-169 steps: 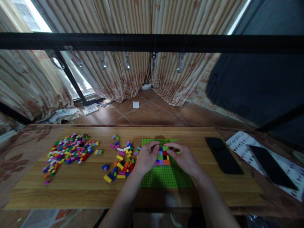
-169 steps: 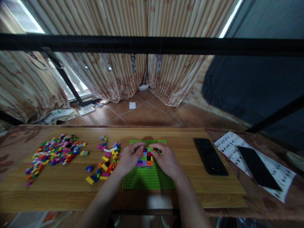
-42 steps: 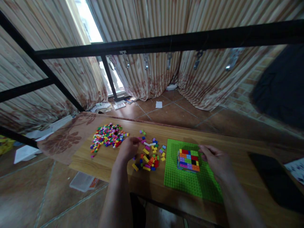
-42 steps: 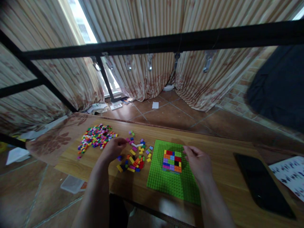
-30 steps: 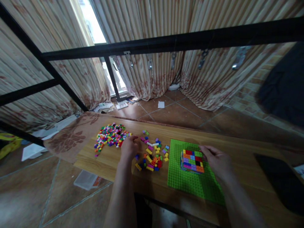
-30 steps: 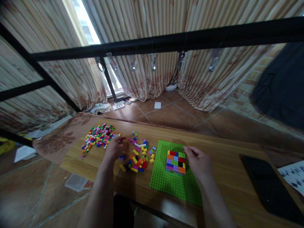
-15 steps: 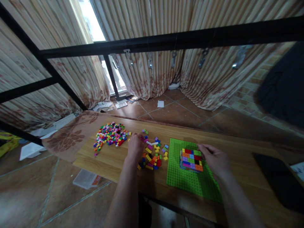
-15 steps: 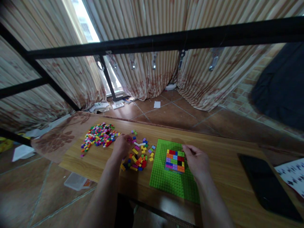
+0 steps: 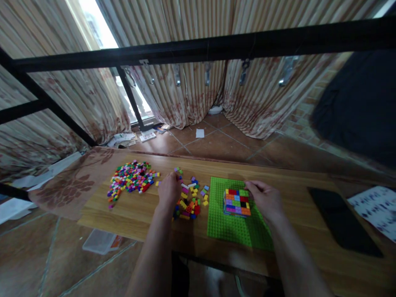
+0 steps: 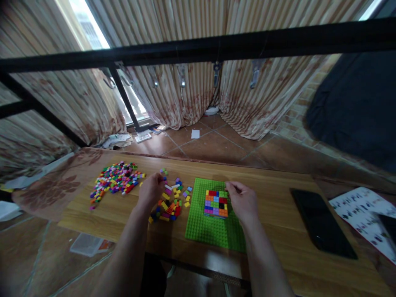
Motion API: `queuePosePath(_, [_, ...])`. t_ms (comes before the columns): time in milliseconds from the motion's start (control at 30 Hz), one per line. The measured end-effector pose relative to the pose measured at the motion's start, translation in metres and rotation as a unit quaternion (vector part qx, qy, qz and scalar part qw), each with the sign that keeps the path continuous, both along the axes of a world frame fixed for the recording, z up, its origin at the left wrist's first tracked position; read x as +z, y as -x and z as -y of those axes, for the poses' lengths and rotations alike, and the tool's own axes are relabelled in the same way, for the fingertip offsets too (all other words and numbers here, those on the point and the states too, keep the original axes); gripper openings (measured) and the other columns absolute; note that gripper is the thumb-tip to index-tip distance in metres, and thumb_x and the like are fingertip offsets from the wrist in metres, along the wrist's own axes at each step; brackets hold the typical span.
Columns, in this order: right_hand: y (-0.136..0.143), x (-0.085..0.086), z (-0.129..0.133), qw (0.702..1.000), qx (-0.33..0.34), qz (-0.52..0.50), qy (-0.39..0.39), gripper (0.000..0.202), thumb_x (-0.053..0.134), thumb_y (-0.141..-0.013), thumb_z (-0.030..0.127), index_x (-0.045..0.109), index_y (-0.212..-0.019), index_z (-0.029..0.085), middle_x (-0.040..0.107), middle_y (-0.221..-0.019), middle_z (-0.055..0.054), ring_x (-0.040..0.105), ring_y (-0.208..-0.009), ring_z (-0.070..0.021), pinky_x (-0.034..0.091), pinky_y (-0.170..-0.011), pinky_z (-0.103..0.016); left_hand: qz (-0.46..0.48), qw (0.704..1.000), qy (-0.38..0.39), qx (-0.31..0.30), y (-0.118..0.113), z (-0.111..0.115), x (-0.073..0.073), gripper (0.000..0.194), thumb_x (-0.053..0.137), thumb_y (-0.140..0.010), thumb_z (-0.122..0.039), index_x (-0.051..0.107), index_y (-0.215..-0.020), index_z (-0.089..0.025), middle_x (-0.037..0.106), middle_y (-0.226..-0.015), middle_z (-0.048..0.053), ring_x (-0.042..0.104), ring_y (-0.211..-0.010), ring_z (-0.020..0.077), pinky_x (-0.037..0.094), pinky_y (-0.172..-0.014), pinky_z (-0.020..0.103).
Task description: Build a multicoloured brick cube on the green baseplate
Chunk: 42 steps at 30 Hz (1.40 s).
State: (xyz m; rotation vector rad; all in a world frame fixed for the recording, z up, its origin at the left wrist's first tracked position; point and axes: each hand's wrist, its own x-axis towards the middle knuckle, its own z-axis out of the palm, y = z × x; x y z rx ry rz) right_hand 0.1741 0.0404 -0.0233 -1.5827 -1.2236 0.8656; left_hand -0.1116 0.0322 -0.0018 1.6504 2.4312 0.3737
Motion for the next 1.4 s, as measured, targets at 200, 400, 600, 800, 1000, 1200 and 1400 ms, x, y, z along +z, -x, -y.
queuePosePath(200, [0.000,0.002,0.000,1.000,-0.003,-0.006,-0.003,0.039,0.065,-0.071,0.054,0.073,-0.078,0.017,0.071,-0.069,-0.006,0.060,-0.059,-0.0174,0.045,-0.059,-0.030,-0.020,1.000,0.007,-0.021,-0.004,0.001,0.001,0.020,0.050,-0.085,-0.023,0.068,-0.093,-0.021,0.070,-0.099,0.012,0.065,-0.094,0.0254,0.045,-0.075,0.031])
queuePosePath(400, [-0.002,0.009,-0.001,0.999,-0.022,-0.042,-0.015,0.036,0.065,-0.072,0.051,0.073,-0.080,0.017,0.071,-0.070,-0.006,0.062,-0.061,-0.0185,0.048,-0.061,-0.031,0.151,0.985,-0.088,-0.002,-0.009,0.003,0.010,0.020,0.056,-0.082,-0.025,0.069,-0.095,-0.017,0.072,-0.090,0.011,0.066,-0.085,0.0227,0.046,-0.073,0.030])
queuePosePath(600, [0.010,0.034,0.011,0.988,0.076,-0.074,-0.111,0.024,0.066,-0.078,0.041,0.073,-0.090,0.021,0.072,-0.083,-0.004,0.064,-0.074,-0.0172,0.050,-0.070,-0.031,0.644,0.752,-0.100,-0.101,-0.064,0.022,0.019,0.030,0.074,-0.071,-0.032,0.069,-0.094,-0.014,0.070,-0.084,0.003,0.061,-0.070,0.0112,0.047,-0.065,0.021])
queuePosePath(800, [0.025,0.058,0.029,0.960,0.222,-0.043,-0.168,0.020,0.065,-0.082,0.028,0.072,-0.101,0.025,0.070,-0.096,-0.002,0.063,-0.087,-0.0161,0.050,-0.080,-0.032,0.799,0.592,-0.036,-0.093,-0.100,0.030,0.026,0.035,0.080,-0.066,-0.022,0.070,-0.099,-0.016,0.070,-0.083,0.002,0.063,-0.069,0.0099,0.051,-0.068,0.022])
queuePosePath(1000, [0.033,0.061,0.029,0.955,0.239,-0.057,-0.169,0.018,0.062,-0.084,0.023,0.073,-0.099,0.026,0.067,-0.096,-0.002,0.063,-0.090,-0.0164,0.050,-0.083,-0.032,0.823,0.559,-0.041,-0.092,-0.110,0.032,0.026,0.038,0.080,-0.067,-0.019,0.068,-0.103,-0.017,0.071,-0.084,0.002,0.064,-0.070,0.0099,0.053,-0.070,0.023])
queuePosePath(1200, [0.034,0.053,0.025,0.967,0.178,-0.061,-0.174,0.013,0.064,-0.082,0.027,0.073,-0.091,0.025,0.072,-0.091,-0.002,0.065,-0.087,-0.0175,0.052,-0.081,-0.033,0.792,0.603,-0.075,-0.066,-0.114,0.027,0.022,0.037,0.081,-0.065,-0.027,0.067,-0.097,-0.015,0.071,-0.084,0.003,0.066,-0.071,0.0116,0.054,-0.068,0.024])
queuePosePath(1400, [0.011,0.044,0.017,0.983,0.098,-0.032,-0.150,0.018,0.064,-0.083,0.033,0.073,-0.095,0.024,0.074,-0.096,-0.004,0.067,-0.089,-0.0194,0.052,-0.083,-0.036,0.683,0.719,-0.131,-0.006,-0.100,0.018,0.016,0.028,0.076,-0.068,-0.031,0.066,-0.088,-0.015,0.070,-0.079,0.003,0.063,-0.064,0.0103,0.051,-0.064,0.023])
